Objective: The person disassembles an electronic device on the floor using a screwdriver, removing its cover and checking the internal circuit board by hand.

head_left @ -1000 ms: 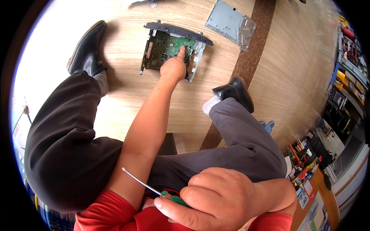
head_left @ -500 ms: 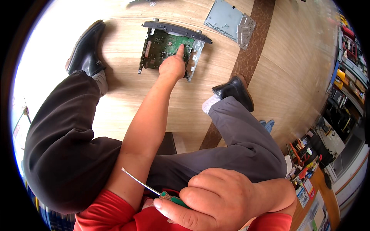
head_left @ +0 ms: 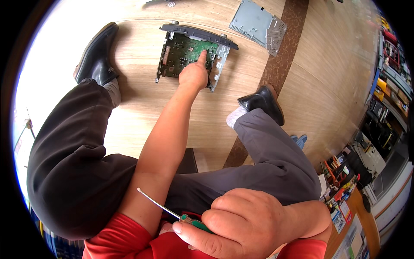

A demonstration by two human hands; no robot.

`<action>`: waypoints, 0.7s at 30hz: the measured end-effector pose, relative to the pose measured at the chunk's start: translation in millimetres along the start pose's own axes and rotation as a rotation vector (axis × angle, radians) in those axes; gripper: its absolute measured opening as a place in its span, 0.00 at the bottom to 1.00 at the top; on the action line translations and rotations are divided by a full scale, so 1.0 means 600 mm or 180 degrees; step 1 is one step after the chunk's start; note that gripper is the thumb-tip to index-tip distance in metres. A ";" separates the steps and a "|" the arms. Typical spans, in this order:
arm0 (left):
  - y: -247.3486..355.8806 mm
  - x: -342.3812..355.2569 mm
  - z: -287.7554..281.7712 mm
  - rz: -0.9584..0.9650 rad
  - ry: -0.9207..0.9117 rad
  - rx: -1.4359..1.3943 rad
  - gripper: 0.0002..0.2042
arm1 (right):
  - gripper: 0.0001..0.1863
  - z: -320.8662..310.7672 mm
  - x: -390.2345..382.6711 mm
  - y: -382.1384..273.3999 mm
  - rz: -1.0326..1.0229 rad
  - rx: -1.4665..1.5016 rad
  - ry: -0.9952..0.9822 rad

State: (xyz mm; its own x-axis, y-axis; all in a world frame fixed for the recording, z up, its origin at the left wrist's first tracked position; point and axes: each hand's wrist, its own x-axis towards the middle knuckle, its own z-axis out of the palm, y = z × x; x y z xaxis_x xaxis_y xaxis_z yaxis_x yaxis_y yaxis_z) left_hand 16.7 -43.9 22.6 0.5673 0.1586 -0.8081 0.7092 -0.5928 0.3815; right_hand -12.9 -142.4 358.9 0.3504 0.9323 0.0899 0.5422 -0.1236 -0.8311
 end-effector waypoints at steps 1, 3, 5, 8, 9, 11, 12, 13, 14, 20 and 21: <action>-0.001 0.001 0.002 0.0004 0.0021 0.0020 0.37 | 0.15 0.000 0.000 0.000 0.0005 -0.0001 -0.0005; -0.001 0.001 0.003 0.0000 0.0025 0.0012 0.38 | 0.15 -0.002 0.001 0.000 0.0021 0.0009 -0.0021; -0.001 0.001 0.003 -0.0006 0.0029 0.0005 0.38 | 0.15 -0.006 0.003 -0.001 0.0034 0.0023 -0.0034; -0.001 0.002 0.005 -0.0011 0.0050 0.0011 0.38 | 0.15 -0.009 0.008 -0.004 0.0089 0.0066 -0.0110; 0.000 0.002 0.004 -0.0031 0.0031 0.0025 0.38 | 0.16 -0.004 0.007 -0.006 0.0135 0.0035 0.0020; 0.002 0.002 0.003 -0.0048 0.0009 0.0042 0.38 | 0.16 -0.001 0.004 -0.006 0.0186 0.0003 0.0153; 0.002 0.002 0.003 -0.0054 0.0008 0.0031 0.38 | 0.16 -0.002 0.001 -0.003 0.0131 -0.0015 0.0090; 0.001 0.002 0.003 -0.0060 0.0006 0.0020 0.38 | 0.16 -0.003 0.000 -0.002 0.0104 -0.0024 0.0059; 0.001 0.002 0.004 -0.0059 0.0005 0.0021 0.38 | 0.16 -0.004 -0.001 -0.002 0.0077 -0.0033 0.0028; 0.001 0.003 0.003 -0.0067 -0.0019 0.0008 0.38 | 0.16 -0.010 0.004 -0.004 0.0129 0.0058 -0.0033; 0.001 0.004 0.004 -0.0066 -0.0012 0.0014 0.38 | 0.16 -0.011 0.004 -0.003 0.0121 0.0057 -0.0058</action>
State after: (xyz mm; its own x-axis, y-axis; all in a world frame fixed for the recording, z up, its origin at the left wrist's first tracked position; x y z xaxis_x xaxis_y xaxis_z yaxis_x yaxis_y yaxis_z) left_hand 17.3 -45.7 19.9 0.5508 0.1678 -0.8176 0.7189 -0.5930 0.3626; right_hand -8.1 -142.4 364.5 0.3563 0.9331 0.0481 0.5149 -0.1532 -0.8435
